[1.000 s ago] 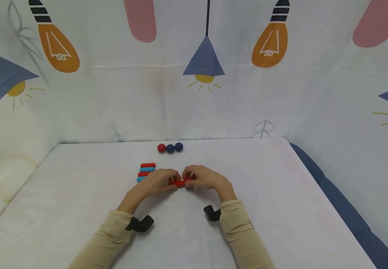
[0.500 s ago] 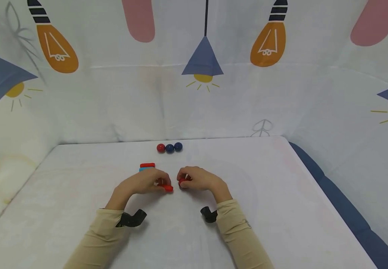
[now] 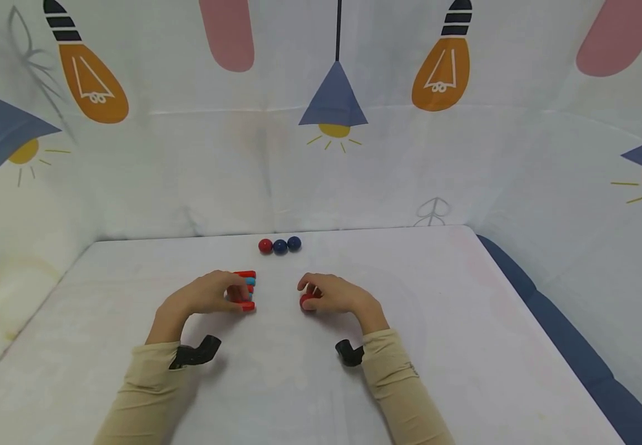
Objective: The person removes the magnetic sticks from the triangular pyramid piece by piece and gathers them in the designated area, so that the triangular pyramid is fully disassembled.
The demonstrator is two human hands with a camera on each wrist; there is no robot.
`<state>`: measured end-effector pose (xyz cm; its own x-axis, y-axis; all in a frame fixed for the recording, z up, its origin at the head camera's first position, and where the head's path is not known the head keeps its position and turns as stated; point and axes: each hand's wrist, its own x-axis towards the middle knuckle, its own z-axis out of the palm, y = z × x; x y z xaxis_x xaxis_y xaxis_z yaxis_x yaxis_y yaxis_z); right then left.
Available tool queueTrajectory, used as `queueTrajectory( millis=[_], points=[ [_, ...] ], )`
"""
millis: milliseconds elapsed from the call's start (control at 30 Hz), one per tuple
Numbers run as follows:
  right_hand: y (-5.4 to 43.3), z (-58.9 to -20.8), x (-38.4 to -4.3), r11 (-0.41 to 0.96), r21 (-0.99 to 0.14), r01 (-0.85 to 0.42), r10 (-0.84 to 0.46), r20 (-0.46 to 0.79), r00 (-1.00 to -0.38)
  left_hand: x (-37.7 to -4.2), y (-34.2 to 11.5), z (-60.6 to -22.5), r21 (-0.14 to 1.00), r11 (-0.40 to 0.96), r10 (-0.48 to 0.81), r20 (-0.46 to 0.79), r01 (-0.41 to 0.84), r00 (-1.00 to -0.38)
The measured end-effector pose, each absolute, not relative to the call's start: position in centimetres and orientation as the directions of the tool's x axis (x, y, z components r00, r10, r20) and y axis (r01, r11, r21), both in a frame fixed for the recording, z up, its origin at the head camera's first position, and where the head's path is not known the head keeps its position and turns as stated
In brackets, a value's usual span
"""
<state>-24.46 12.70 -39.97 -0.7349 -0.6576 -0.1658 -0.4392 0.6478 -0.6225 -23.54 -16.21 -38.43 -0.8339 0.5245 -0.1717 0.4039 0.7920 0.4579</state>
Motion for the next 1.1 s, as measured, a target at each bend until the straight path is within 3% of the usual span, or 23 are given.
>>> queueTrajectory(
  millis=[467,600,867,1100],
  points=[
    [14.9,-39.7,-24.7,0.702,-0.59,-0.398,-0.616,-0.223,-0.756,-23.9,-17.0,-38.9,0.531,0.77,0.513,-0.186,0.353,-0.838],
    [14.6,-40.0,-24.8,0.73,-0.557,-0.396,-0.593,-0.228,-0.772,-23.6,-15.5,-38.9,0.531,0.733,0.549,-0.092,0.425,-0.831],
    [13.1,-40.8,-25.1,0.703,-0.575,-0.419,-0.607,-0.177,-0.774,-23.6,-8.0,-41.6,0.477,0.656,0.599,0.141,0.584,-0.788],
    [12.6,-40.9,-25.0,0.736,-0.561,-0.378,-0.558,-0.187,-0.809,-23.4,-6.4,-42.7,0.449,0.658,0.559,0.245,0.604,-0.792]
  ],
)
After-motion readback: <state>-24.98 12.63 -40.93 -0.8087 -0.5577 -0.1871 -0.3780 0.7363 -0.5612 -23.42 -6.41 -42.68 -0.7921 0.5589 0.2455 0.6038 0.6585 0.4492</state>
